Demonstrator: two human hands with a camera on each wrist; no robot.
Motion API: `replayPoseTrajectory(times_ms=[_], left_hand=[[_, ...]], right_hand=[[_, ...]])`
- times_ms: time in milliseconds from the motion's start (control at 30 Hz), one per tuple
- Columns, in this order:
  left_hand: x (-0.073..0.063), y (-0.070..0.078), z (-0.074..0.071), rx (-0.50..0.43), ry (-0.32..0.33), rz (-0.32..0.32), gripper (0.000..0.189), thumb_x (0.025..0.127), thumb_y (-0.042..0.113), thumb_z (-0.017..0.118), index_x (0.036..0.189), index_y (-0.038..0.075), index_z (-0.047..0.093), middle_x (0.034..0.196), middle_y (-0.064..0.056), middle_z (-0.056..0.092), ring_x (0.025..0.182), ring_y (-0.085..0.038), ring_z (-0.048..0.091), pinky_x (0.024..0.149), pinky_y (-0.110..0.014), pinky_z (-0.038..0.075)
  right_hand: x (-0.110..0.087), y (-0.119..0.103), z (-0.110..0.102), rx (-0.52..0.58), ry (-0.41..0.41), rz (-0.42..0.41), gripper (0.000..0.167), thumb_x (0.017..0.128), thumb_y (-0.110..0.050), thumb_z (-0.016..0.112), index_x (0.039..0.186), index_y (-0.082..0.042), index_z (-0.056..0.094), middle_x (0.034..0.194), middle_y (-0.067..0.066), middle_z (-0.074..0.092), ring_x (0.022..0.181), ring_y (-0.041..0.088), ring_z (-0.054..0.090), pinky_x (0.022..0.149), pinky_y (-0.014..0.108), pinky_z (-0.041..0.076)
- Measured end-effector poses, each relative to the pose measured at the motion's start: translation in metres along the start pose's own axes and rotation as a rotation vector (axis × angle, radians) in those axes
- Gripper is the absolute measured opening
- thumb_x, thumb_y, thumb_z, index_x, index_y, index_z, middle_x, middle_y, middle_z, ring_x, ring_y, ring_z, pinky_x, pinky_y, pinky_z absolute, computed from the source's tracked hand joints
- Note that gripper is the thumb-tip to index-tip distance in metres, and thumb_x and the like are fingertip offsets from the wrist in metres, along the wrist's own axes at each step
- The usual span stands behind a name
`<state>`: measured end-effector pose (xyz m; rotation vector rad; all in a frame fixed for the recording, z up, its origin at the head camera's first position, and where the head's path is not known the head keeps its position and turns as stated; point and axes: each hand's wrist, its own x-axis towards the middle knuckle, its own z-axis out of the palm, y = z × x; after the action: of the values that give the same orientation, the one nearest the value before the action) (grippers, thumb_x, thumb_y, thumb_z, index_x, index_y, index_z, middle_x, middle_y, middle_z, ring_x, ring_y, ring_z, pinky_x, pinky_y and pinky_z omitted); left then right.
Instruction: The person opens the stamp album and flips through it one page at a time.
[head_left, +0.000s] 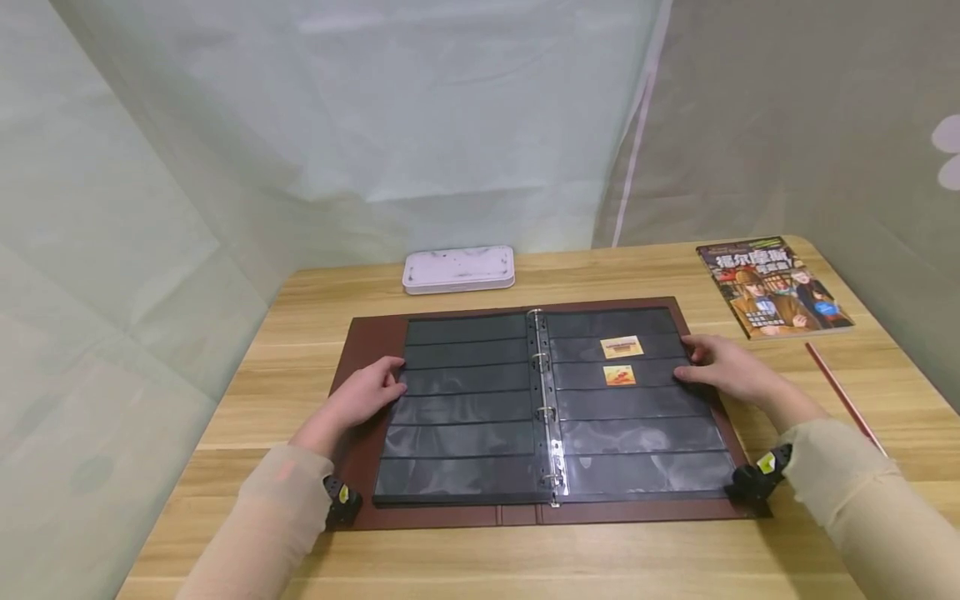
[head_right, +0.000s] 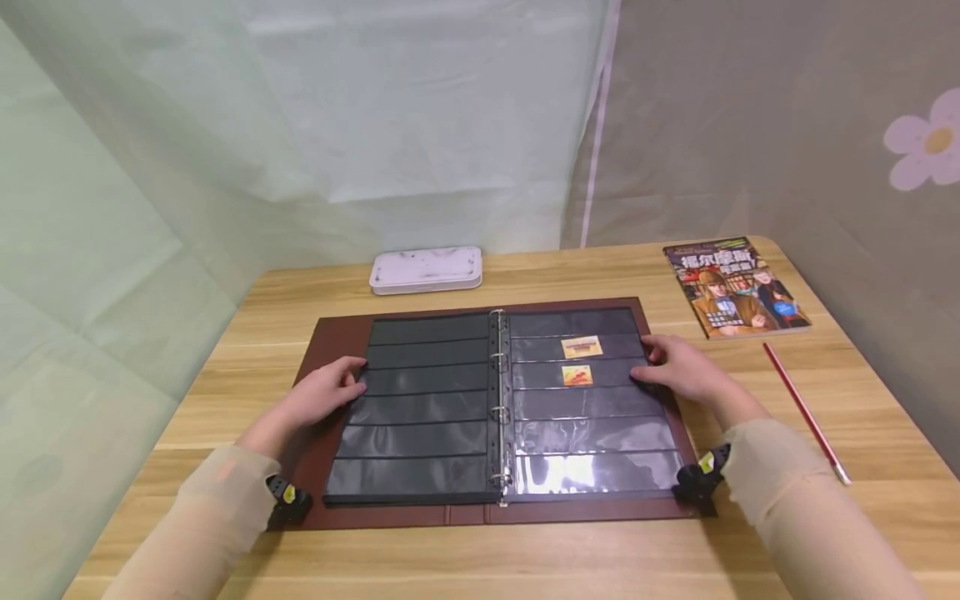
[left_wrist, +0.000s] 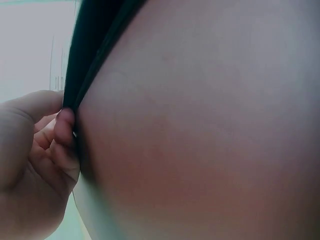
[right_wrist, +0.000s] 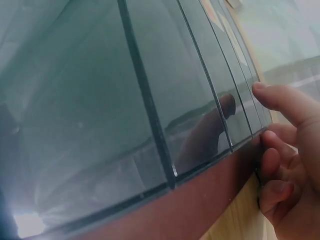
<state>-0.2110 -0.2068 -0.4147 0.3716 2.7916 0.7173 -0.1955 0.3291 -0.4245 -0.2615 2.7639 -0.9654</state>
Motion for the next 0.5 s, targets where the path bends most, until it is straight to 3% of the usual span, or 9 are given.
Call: replayPoseTrajectory(times_ms=[267, 367, 500], left_hand=[[0.0017, 0.0027, -0.0001, 0.019, -0.018, -0.011, 0.045, 0.092, 0.016, 0.058, 0.129, -0.003, 0.042, 0.075, -0.004, 0.051, 0.061, -0.016, 0.046, 0.057, -0.031, 0.037], [0.0021, 0.0028, 0.0000, 0.023, -0.031, -0.030, 0.045, 0.092, 0.017, 0.057, 0.130, -0.002, 0.041, 0.075, -0.005, 0.050, 0.061, -0.017, 0.046, 0.056, -0.031, 0.037], [0.0023, 0.0028, 0.0002, 0.021, -0.034, -0.043, 0.045, 0.092, 0.018, 0.057, 0.130, -0.001, 0.041, 0.076, -0.006, 0.050, 0.062, -0.017, 0.046, 0.057, -0.031, 0.037]], right_hand=[[-0.0038, -0.0025, -0.0005, 0.051, 0.005, 0.023, 0.073, 0.088, -0.036, 0.064, 0.137, 0.009, 0.034, 0.116, 0.033, 0.049, 0.105, 0.045, 0.049, 0.085, 0.056, 0.040], [-0.0061, -0.0034, -0.0012, 0.078, 0.018, 0.017, 0.071, 0.088, -0.033, 0.065, 0.138, 0.007, 0.034, 0.111, 0.031, 0.053, 0.098, 0.041, 0.054, 0.080, 0.050, 0.045], [-0.0088, -0.0050, -0.0034, 0.137, 0.015, 0.019, 0.071, 0.088, -0.031, 0.065, 0.140, 0.005, 0.032, 0.098, 0.021, 0.060, 0.075, 0.027, 0.058, 0.063, 0.034, 0.047]])
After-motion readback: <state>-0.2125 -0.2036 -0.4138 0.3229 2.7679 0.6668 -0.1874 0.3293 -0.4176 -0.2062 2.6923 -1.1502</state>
